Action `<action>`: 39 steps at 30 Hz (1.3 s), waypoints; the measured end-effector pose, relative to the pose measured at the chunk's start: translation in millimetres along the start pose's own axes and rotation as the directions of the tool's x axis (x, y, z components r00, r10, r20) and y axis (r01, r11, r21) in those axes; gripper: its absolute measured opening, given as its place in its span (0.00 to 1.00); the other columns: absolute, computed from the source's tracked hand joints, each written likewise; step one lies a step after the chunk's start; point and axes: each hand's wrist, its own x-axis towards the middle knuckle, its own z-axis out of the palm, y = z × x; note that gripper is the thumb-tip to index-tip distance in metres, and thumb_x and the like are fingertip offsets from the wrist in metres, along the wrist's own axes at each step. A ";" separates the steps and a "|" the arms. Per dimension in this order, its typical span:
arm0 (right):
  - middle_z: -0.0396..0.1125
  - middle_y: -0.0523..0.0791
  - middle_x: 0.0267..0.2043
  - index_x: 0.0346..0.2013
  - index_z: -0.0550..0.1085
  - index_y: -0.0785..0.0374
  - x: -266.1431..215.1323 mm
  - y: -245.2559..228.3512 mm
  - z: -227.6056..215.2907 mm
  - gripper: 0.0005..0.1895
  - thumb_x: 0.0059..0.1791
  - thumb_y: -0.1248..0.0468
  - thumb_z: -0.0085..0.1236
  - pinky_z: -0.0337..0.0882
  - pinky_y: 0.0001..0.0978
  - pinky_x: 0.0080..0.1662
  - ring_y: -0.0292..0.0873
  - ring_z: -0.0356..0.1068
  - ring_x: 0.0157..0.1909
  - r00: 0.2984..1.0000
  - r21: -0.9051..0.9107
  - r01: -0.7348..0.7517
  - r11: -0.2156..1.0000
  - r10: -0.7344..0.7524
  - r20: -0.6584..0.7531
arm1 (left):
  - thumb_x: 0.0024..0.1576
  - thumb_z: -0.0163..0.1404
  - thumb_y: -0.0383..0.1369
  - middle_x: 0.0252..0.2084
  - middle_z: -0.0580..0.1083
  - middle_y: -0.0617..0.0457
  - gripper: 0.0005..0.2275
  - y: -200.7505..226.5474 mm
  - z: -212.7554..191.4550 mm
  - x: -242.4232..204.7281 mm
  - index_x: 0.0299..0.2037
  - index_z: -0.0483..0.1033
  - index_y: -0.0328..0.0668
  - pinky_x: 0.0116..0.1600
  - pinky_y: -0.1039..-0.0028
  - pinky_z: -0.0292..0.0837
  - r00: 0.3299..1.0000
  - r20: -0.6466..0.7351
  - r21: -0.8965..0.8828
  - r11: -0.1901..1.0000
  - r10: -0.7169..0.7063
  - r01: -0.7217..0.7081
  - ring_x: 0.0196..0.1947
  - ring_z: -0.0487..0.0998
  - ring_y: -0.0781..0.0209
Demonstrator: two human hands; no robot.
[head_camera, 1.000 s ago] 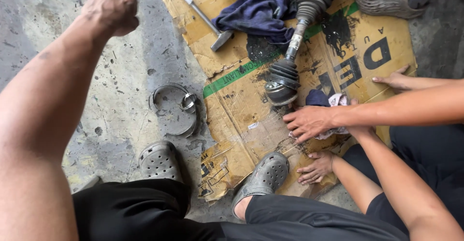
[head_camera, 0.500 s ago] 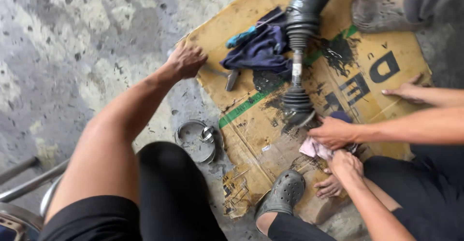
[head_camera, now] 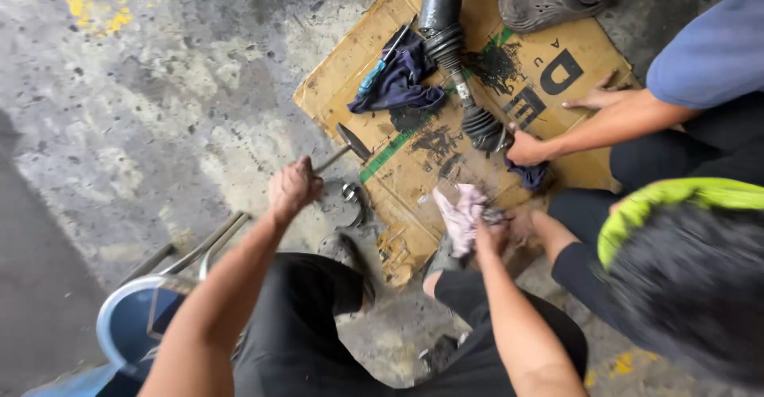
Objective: Cleaning and repairing an automotive CV axle assembly on a shop floor.
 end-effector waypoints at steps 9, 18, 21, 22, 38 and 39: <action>0.74 0.56 0.45 0.49 0.75 0.70 -213.6 -270.4 -100.7 0.21 0.49 0.56 0.57 0.72 0.50 0.46 0.57 0.74 0.45 0.996 0.067 -0.075 0.995 0.072 0.050 | 0.51 0.52 0.33 0.36 0.82 0.37 0.16 48.9 -89.8 -215.2 0.48 0.79 0.35 0.44 0.62 0.77 0.947 0.208 -0.701 0.638 -0.243 0.318 0.35 0.83 0.50; 0.74 0.51 0.40 0.48 0.76 0.68 -222.4 -327.9 -138.0 0.19 0.51 0.55 0.59 0.68 0.46 0.38 0.49 0.71 0.36 0.987 0.258 -0.158 0.953 0.143 0.077 | 0.56 0.59 0.32 0.41 0.79 0.48 0.19 26.1 -255.0 -238.9 0.55 0.80 0.28 0.46 0.74 0.68 0.867 0.480 -0.859 0.269 0.130 0.435 0.45 0.76 0.59; 0.75 0.52 0.39 0.45 0.78 0.69 -225.2 -321.2 -144.9 0.20 0.53 0.52 0.61 0.70 0.43 0.42 0.48 0.73 0.38 0.998 0.113 -0.038 0.993 0.034 0.044 | 0.56 0.59 0.33 0.46 0.80 0.54 0.19 12.7 -332.1 -219.7 0.55 0.77 0.34 0.51 0.78 0.67 0.877 0.475 -0.834 0.356 0.072 0.423 0.53 0.75 0.65; 0.74 0.54 0.37 0.43 0.79 0.69 -234.7 -324.8 -146.0 0.21 0.54 0.51 0.60 0.69 0.45 0.41 0.51 0.72 0.37 0.991 0.128 -0.120 0.984 0.111 0.078 | 0.59 0.57 0.33 0.44 0.78 0.50 0.18 7.8 -360.0 -216.4 0.58 0.79 0.35 0.41 0.68 0.57 0.828 0.561 -0.752 0.407 -0.017 0.518 0.43 0.63 0.52; 0.70 0.64 0.29 0.29 0.76 0.74 -282.4 -430.0 -20.1 0.10 0.48 0.66 0.56 0.70 0.55 0.38 0.65 0.73 0.35 0.917 -0.121 -0.347 0.930 0.309 -0.254 | 0.61 0.52 0.31 0.54 0.77 0.46 0.16 -246.9 -595.6 37.3 0.57 0.77 0.31 0.59 0.66 0.66 0.745 0.631 -0.606 0.463 -0.215 0.647 0.58 0.74 0.58; 0.70 0.64 0.29 0.29 0.76 0.74 -285.0 -453.3 -12.9 0.10 0.48 0.66 0.56 0.70 0.55 0.38 0.65 0.73 0.35 0.904 -0.105 -0.369 0.924 0.330 -0.272 | 0.61 0.52 0.31 0.54 0.77 0.46 0.16 -247.4 -622.0 56.0 0.57 0.77 0.31 0.59 0.66 0.66 0.746 0.634 -0.595 0.489 -0.202 0.638 0.58 0.74 0.58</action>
